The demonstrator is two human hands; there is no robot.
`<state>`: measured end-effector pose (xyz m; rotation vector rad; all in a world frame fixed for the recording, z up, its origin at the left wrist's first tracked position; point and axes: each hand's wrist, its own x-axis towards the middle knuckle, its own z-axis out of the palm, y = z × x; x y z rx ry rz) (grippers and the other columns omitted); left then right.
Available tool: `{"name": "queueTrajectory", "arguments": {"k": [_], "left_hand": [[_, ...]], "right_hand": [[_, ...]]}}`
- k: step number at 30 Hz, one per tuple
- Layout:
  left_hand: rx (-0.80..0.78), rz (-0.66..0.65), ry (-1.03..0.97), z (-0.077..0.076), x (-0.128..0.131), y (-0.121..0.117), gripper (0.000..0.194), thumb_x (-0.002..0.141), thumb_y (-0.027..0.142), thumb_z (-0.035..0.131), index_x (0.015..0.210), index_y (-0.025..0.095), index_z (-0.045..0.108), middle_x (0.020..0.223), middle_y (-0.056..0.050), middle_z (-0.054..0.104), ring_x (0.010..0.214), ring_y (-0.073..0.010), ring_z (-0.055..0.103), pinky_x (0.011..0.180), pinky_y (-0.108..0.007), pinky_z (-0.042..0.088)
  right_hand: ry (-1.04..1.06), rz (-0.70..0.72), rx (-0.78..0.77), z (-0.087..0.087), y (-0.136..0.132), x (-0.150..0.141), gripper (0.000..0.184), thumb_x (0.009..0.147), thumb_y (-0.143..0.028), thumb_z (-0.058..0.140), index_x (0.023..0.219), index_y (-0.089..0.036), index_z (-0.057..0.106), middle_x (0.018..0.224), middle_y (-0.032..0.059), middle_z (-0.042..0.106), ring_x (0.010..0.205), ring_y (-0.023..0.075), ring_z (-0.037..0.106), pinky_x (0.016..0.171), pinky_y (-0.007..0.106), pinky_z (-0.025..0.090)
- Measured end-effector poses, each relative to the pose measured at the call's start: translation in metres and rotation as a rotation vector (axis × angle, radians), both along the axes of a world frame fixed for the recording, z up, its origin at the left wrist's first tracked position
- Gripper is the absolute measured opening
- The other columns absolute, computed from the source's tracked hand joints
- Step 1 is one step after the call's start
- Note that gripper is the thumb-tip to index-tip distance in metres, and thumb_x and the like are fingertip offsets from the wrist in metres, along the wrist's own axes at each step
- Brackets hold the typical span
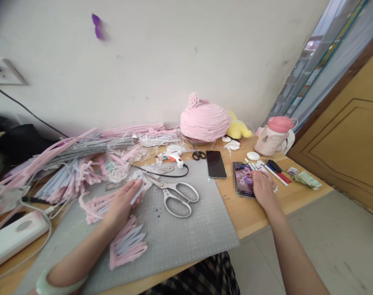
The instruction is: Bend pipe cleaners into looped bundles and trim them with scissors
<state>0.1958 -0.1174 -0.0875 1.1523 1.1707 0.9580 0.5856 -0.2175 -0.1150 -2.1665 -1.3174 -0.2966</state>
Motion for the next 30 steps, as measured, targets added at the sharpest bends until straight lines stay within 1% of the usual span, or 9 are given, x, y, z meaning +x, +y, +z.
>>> {"name": "queueTrajectory", "arguments": {"k": [4, 7, 10, 13, 17, 19, 24, 28, 30], "left_hand": [[-0.031, 0.042, -0.014, 0.0, 0.002, 0.0, 0.033, 0.066, 0.049, 0.06, 0.07, 0.019, 0.049, 0.05, 0.008, 0.042, 0.041, -0.0063, 0.037, 0.04, -0.017, 0.028], [-0.062, 0.033, -0.04, -0.002, 0.002, 0.002, 0.032, 0.066, 0.047, 0.06, 0.079, 0.02, 0.048, 0.049, 0.009, 0.043, 0.037, -0.0063, 0.035, 0.038, -0.017, 0.025], [-0.028, 0.036, -0.052, -0.005, 0.003, 0.004, 0.033, 0.065, 0.046, 0.06, 0.082, 0.021, 0.046, 0.044, 0.011, 0.042, 0.035, -0.0066, 0.033, 0.038, -0.017, 0.023], [0.013, 0.035, -0.081, -0.005, 0.003, 0.005, 0.034, 0.063, 0.043, 0.062, 0.081, 0.02, 0.045, 0.045, 0.009, 0.047, 0.039, -0.0081, 0.041, 0.042, -0.018, 0.028], [0.012, 0.014, -0.112, -0.004, 0.002, 0.005, 0.041, 0.059, 0.038, 0.067, 0.091, 0.018, 0.051, 0.05, 0.006, 0.055, 0.048, -0.0115, 0.052, 0.051, -0.022, 0.039], [-0.01, 0.008, -0.124, -0.003, 0.002, 0.005, 0.04, 0.058, 0.037, 0.068, 0.089, 0.017, 0.054, 0.054, 0.004, 0.059, 0.051, -0.0121, 0.055, 0.055, -0.023, 0.042], [-0.058, -0.034, -0.164, -0.003, 0.002, 0.004, 0.024, 0.058, 0.031, 0.07, 0.071, 0.017, 0.056, 0.057, 0.002, 0.062, 0.056, -0.0112, 0.059, 0.06, -0.022, 0.047], [-0.066, -0.068, -0.144, 0.001, 0.005, 0.0, 0.022, 0.059, 0.03, 0.07, 0.068, 0.017, 0.055, 0.058, 0.001, 0.064, 0.059, -0.0133, 0.062, 0.062, -0.024, 0.049], [-0.069, -0.081, -0.115, 0.003, 0.006, -0.002, 0.024, 0.059, 0.032, 0.07, 0.069, 0.017, 0.054, 0.059, 0.0, 0.065, 0.06, -0.0137, 0.063, 0.063, -0.025, 0.049]], "right_hand": [[-0.004, 0.001, 0.001, -0.003, 0.0, 0.002, 0.05, 0.088, -0.04, 0.017, 0.082, -0.02, 0.063, 0.097, 0.0133, 0.063, 0.098, 0.0301, 0.053, 0.086, 0.053, 0.036], [-0.021, -0.002, 0.015, -0.007, 0.001, 0.006, 0.05, 0.088, -0.04, 0.018, 0.083, -0.02, 0.063, 0.096, 0.0131, 0.063, 0.098, 0.0308, 0.053, 0.085, 0.053, 0.036], [-0.029, -0.007, 0.016, -0.009, 0.001, 0.009, 0.051, 0.088, -0.04, 0.017, 0.085, -0.019, 0.063, 0.095, 0.0145, 0.063, 0.098, 0.0319, 0.052, 0.084, 0.053, 0.036], [-0.018, -0.007, 0.012, -0.009, 0.001, 0.009, 0.053, 0.088, -0.04, 0.015, 0.086, -0.019, 0.063, 0.096, 0.0149, 0.063, 0.099, 0.0322, 0.052, 0.084, 0.054, 0.036], [0.003, -0.01, -0.003, -0.007, 0.001, 0.006, 0.053, 0.088, -0.042, 0.015, 0.083, -0.02, 0.064, 0.096, 0.0145, 0.062, 0.098, 0.0319, 0.052, 0.084, 0.054, 0.037], [0.009, -0.008, -0.004, -0.006, 0.001, 0.005, 0.052, 0.087, -0.042, 0.017, 0.083, -0.02, 0.064, 0.096, 0.0142, 0.062, 0.096, 0.0313, 0.053, 0.084, 0.053, 0.037], [0.029, -0.014, 0.015, -0.006, 0.001, 0.007, 0.052, 0.086, -0.042, 0.018, 0.082, -0.019, 0.064, 0.095, 0.0143, 0.063, 0.098, 0.0319, 0.051, 0.086, 0.055, 0.034], [0.029, -0.028, 0.087, 0.009, 0.008, -0.01, 0.051, 0.086, -0.044, 0.019, 0.085, -0.016, 0.062, 0.098, 0.016, 0.062, 0.107, 0.0329, 0.046, 0.092, 0.054, 0.03], [0.047, 0.073, 0.202, 0.023, 0.018, -0.039, 0.045, 0.086, -0.044, 0.025, 0.089, -0.016, 0.061, 0.099, 0.0154, 0.063, 0.106, 0.0299, 0.048, 0.092, 0.048, 0.033]]}}
